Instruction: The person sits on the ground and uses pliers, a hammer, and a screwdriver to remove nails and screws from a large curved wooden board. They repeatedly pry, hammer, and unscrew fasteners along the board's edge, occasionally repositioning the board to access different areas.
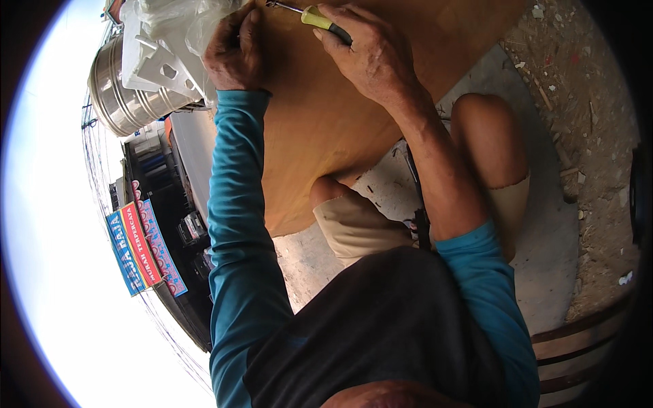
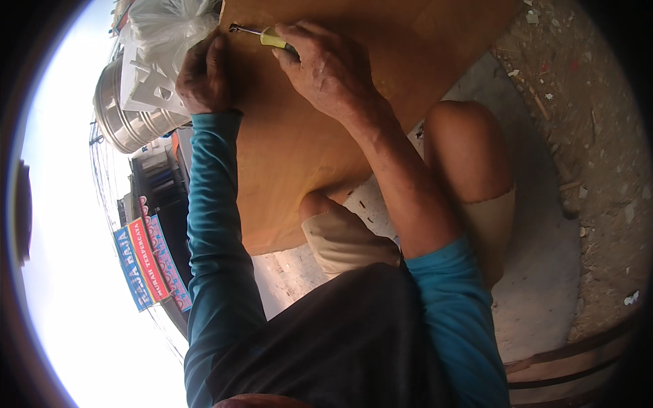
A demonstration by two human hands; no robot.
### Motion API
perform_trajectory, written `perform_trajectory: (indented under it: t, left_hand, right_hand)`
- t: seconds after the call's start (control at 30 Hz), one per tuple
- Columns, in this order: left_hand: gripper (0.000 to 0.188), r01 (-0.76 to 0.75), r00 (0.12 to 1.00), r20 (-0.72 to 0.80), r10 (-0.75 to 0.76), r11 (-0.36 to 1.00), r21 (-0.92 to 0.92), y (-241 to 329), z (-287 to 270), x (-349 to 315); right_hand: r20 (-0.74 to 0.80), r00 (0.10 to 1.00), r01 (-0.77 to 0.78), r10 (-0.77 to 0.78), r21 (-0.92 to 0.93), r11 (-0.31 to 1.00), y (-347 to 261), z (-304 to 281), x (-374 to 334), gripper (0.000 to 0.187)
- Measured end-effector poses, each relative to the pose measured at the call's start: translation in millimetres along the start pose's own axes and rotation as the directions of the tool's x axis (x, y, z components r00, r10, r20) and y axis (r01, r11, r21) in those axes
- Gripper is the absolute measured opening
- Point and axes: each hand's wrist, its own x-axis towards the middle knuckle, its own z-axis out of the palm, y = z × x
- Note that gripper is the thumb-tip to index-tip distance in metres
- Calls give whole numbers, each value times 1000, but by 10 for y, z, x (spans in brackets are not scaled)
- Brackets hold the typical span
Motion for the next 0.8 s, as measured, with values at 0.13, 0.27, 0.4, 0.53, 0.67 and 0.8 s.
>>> perform_trajectory:
  t: [0.13, 0.27, 0.4, 0.53, 0.67, 0.8]
  left_hand:
    - [23, -80, 997, -7, 80, 995, -51, -81, 13, -14]
    - [23, -106, 994, -16, 106, 994, 9, 16, 40, 17]
    - [24, -80, 997, 20, 79, 995, 66, 57, -6, 9]
    - [25, -40, 999, 28, 40, 999, -14, 10, -13, -6]
    - [25, -22, 999, 45, 21, 1000, 1, 68, -7, 20]
    - [24, -27, 998, 52, 27, 1000, 8, 53, -39, 5]
  right_hand:
    - [179, 984, 8, -10, 13, 1000, -8, -141, 83, 33]
    - [192, 980, 43, -61, 100, 994, 194, -63, 82, 35]
    - [197, 980, -58, 2, 280, 958, 140, -124, 116, 39]
    - [399, 863, -466, 309, 394, 792, 99, -51, 90, 39]
    - [254, 953, -256, 164, 387, 886, 247, 55, 85, 34]
    - [33, 986, 162, -162, 16, 987, 114, 10, 107, 27]
